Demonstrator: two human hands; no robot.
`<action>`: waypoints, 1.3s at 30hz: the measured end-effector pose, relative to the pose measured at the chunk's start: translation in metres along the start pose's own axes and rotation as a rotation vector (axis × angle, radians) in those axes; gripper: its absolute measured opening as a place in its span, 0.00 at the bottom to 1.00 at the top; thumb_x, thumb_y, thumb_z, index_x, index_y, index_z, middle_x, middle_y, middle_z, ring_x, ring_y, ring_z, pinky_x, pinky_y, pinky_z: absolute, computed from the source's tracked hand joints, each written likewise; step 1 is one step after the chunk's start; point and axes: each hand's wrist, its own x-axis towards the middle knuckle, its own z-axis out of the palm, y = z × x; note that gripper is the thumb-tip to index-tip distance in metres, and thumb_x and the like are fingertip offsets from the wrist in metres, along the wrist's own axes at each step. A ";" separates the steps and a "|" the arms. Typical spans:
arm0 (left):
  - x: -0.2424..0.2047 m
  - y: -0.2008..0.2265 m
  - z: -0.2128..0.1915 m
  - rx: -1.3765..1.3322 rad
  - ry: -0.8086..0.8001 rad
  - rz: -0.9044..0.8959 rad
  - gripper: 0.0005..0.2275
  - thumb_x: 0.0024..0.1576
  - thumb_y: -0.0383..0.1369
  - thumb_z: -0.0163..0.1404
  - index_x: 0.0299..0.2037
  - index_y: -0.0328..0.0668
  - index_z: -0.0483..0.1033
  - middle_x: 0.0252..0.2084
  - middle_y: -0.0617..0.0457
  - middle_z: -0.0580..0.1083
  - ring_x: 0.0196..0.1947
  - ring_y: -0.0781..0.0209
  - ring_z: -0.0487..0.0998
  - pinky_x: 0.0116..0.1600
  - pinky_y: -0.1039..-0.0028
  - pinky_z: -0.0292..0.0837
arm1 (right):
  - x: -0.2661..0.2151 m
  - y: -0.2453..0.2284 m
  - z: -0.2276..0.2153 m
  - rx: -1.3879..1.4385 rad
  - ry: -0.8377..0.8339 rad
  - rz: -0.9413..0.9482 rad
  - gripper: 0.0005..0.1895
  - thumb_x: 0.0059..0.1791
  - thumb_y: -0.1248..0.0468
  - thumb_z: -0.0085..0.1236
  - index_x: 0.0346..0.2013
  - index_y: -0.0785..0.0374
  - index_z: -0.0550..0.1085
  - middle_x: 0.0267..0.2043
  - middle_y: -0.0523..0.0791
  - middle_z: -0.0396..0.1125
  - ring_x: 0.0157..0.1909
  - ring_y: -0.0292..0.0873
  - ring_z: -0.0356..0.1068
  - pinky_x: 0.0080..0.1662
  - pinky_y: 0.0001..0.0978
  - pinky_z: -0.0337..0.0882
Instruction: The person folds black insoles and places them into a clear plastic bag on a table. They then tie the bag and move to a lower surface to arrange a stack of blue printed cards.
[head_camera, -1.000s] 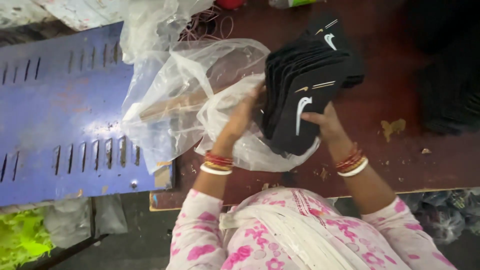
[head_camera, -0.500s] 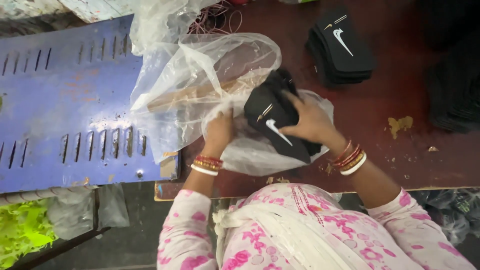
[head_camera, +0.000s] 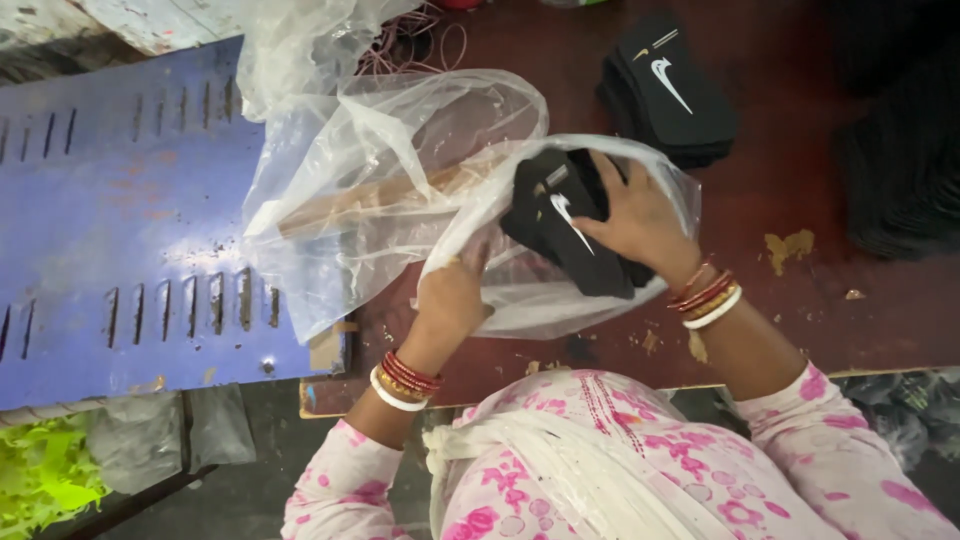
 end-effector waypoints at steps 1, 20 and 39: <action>0.006 0.008 -0.008 -0.001 -0.003 0.000 0.50 0.25 0.40 0.66 0.67 0.44 0.61 0.47 0.34 0.78 0.43 0.37 0.81 0.45 0.57 0.78 | 0.002 -0.005 0.016 0.001 -0.003 0.002 0.59 0.35 0.39 0.64 0.76 0.48 0.52 0.67 0.65 0.56 0.62 0.67 0.63 0.59 0.55 0.66; 0.209 0.110 0.117 -0.475 0.222 0.102 0.31 0.56 0.45 0.56 0.62 0.28 0.66 0.59 0.30 0.74 0.59 0.36 0.74 0.65 0.57 0.65 | 0.168 0.207 -0.035 0.578 0.132 0.263 0.38 0.54 0.35 0.53 0.58 0.67 0.75 0.52 0.52 0.73 0.50 0.46 0.72 0.55 0.38 0.69; 0.256 0.062 0.252 -1.484 -0.388 -0.452 0.46 0.50 0.48 0.58 0.73 0.28 0.48 0.63 0.34 0.70 0.63 0.44 0.73 0.65 0.66 0.66 | 0.137 0.154 -0.028 1.212 -0.211 0.597 0.33 0.47 0.39 0.61 0.52 0.64 0.77 0.42 0.45 0.75 0.37 0.39 0.74 0.42 0.30 0.74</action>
